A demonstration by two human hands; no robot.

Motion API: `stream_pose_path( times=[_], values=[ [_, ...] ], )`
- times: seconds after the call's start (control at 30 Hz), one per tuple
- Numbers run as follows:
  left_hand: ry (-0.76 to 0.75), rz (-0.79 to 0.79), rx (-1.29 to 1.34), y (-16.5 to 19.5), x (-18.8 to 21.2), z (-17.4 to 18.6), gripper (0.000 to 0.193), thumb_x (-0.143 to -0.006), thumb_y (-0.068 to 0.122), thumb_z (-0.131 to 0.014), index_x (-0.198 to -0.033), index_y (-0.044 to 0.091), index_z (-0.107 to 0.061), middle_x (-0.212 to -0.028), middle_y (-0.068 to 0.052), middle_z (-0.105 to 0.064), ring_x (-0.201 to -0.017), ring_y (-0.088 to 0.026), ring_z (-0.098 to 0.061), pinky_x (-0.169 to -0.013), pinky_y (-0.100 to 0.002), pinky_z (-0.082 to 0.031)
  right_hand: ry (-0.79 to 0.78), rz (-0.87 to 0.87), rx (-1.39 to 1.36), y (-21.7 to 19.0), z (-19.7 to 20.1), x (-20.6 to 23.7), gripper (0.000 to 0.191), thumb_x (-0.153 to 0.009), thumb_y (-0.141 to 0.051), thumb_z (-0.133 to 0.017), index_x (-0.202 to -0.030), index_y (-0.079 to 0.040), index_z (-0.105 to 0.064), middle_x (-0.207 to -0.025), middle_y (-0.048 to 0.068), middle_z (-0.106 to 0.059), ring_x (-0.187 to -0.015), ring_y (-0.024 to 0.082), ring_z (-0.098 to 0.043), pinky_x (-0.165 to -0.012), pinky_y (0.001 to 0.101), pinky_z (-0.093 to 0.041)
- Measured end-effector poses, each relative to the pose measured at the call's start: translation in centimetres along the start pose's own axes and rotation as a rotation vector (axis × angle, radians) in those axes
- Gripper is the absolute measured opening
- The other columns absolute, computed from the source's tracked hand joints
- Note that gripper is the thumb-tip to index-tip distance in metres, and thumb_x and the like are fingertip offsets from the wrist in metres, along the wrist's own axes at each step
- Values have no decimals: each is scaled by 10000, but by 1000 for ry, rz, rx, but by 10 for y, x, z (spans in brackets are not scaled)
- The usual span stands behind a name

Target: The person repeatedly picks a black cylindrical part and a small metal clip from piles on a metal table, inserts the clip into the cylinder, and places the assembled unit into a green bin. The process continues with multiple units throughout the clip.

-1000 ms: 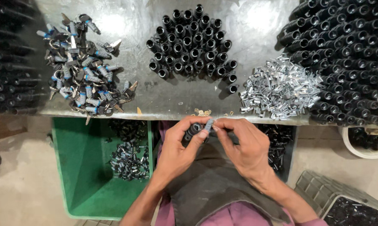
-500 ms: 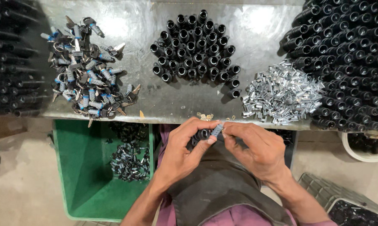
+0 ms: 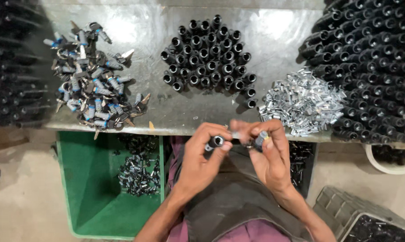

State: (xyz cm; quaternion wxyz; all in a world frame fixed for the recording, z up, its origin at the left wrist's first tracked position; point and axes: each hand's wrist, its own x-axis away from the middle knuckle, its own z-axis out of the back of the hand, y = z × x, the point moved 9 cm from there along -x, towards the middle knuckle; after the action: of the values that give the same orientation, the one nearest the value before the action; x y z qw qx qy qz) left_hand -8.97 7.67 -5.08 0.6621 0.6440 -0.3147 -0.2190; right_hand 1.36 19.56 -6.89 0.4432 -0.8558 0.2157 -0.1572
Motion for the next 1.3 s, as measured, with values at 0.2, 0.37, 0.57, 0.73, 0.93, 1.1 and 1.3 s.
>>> stream_pose_path(
  times=[0.2,0.37,0.57,0.73,0.93,1.1,1.3],
  values=[
    [31,-20,-225,1,-4,18,183,-930,21,-691,-1113,25,-680,-969,-91,-689,-888,-199,-687,-820,-294,-533,10,-251,495,28,12,1,288,-1055,-187,-563,-1269,-28,-672,-1057,76,-647,-937,142,-595,-841,299,-473],
    [-3,-52,-264,-1,-4,17,253,-906,-18,-661,-1153,29,-682,-1006,-100,-668,-906,-221,-687,-807,-310,-540,44,-344,316,37,2,-1,295,-985,-89,-651,-1273,-26,-664,-1082,25,-706,-866,99,-611,-759,239,-538],
    [-115,-426,-675,26,-10,4,393,-817,-63,-662,-1190,60,-657,-1061,-111,-599,-1001,-333,-565,-865,-427,-503,-156,13,1012,-5,-24,-12,245,-908,-66,-781,-1136,-37,-695,-979,21,-730,-821,70,-670,-701,226,-530],
    [-325,-664,-812,35,-7,-11,338,-878,63,-705,-1200,2,-621,-1032,-118,-545,-953,-352,-508,-856,-457,-469,-136,-248,657,-4,-16,-31,229,-896,-48,-768,-997,-34,-562,-865,30,-627,-746,46,-612,-633,229,-512],
    [-391,-289,-681,7,-12,-3,314,-806,-16,-595,-1118,10,-570,-1068,-168,-518,-1012,-401,-547,-846,-489,-462,-431,94,1169,-11,-51,-29,248,-844,-43,-784,-1010,-46,-599,-867,60,-670,-734,109,-652,-649,283,-501],
    [-251,-198,-861,19,-10,-14,484,-844,-26,-600,-1314,23,-497,-1112,-182,-532,-1009,-414,-543,-849,-499,-467,-307,-136,737,32,-11,-26,201,-903,-43,-746,-1010,-42,-576,-836,17,-658,-715,68,-639,-602,255,-518],
    [-367,-102,-429,28,24,-28,601,-869,11,-674,-1418,55,-433,-1173,-174,-551,-891,-350,-608,-811,-452,-501,-148,-583,129,71,46,6,140,-1007,-142,-672,-1041,-20,-612,-827,37,-652,-638,69,-575,-525,223,-444]
  ],
)
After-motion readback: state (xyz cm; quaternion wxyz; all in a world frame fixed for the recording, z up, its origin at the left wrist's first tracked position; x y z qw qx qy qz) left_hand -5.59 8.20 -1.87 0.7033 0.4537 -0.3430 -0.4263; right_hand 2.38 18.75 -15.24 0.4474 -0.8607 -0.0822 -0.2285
